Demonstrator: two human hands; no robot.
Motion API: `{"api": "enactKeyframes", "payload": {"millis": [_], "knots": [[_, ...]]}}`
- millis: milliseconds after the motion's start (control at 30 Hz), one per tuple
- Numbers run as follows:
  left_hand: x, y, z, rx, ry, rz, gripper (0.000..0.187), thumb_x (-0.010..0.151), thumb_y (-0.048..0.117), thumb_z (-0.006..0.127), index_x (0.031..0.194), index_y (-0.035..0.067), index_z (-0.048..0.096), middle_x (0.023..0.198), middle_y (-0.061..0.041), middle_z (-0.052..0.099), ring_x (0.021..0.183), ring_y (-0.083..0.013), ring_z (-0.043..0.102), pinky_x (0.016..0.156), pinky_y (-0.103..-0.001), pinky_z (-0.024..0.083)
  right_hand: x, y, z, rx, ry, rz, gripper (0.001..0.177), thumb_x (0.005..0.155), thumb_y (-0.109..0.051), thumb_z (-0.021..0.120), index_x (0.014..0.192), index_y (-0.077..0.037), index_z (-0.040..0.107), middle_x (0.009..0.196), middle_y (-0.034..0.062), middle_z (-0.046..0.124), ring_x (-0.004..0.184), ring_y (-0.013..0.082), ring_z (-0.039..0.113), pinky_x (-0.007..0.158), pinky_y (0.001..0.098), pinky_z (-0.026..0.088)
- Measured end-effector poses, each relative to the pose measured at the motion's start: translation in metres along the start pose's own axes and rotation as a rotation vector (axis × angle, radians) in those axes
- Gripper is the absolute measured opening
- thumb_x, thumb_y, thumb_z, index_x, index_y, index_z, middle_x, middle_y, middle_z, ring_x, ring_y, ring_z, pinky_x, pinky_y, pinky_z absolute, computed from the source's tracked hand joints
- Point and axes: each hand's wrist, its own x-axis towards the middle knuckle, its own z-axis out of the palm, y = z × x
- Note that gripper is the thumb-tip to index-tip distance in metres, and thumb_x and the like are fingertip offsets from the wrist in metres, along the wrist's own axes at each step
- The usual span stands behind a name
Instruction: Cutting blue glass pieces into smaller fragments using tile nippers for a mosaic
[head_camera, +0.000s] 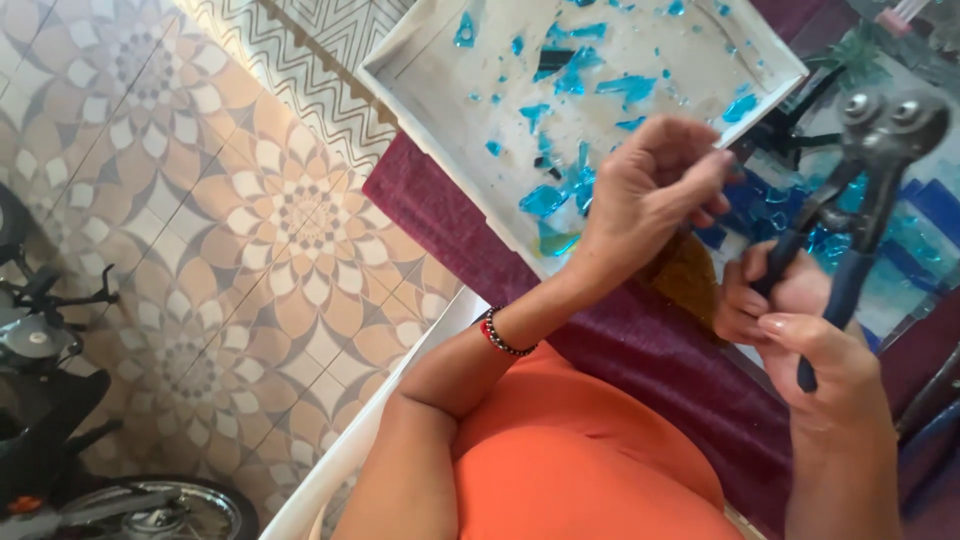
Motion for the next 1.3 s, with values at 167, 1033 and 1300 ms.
{"api": "enactKeyframes", "payload": {"millis": [167,1033,1300], "knots": [[0.001,-0.006,-0.021,-0.013,0.098,-0.107,0.022,0.101,0.01,0.07,0.123,0.006,0.072,0.1,-0.009,0.076,0.079,-0.0112,0.072,0.071,-0.023,0.066,0.006,0.01,0.0,-0.038,-0.025,0.087,0.041,0.075,-0.022,0.06,0.109,-0.008,0.042,0.086,0.0013,0.037,0.066,0.0114,0.036,0.057,0.0287,0.026],[-0.011,-0.022,0.0,0.496,0.09,0.073,0.017,0.1,0.009,0.072,0.116,0.013,0.073,0.106,-0.002,0.078,0.088,-0.0097,0.076,0.089,-0.023,0.061,-0.009,0.001,0.008,0.088,-0.08,0.032,0.038,0.073,-0.018,0.061,0.105,-0.009,0.043,0.082,0.0011,0.035,0.066,0.0124,0.034,0.058,0.0285,0.027],[-0.024,-0.065,0.001,0.755,-0.314,0.274,0.076,0.104,-0.013,0.044,0.164,0.032,0.03,0.16,-0.002,0.059,0.149,-0.0231,0.066,0.135,-0.033,0.055,-0.011,0.014,-0.016,0.031,-0.123,-0.089,0.031,0.073,-0.015,0.064,0.102,-0.012,0.054,0.069,0.0014,0.036,0.055,0.0123,0.035,0.053,0.0277,0.028]]}}
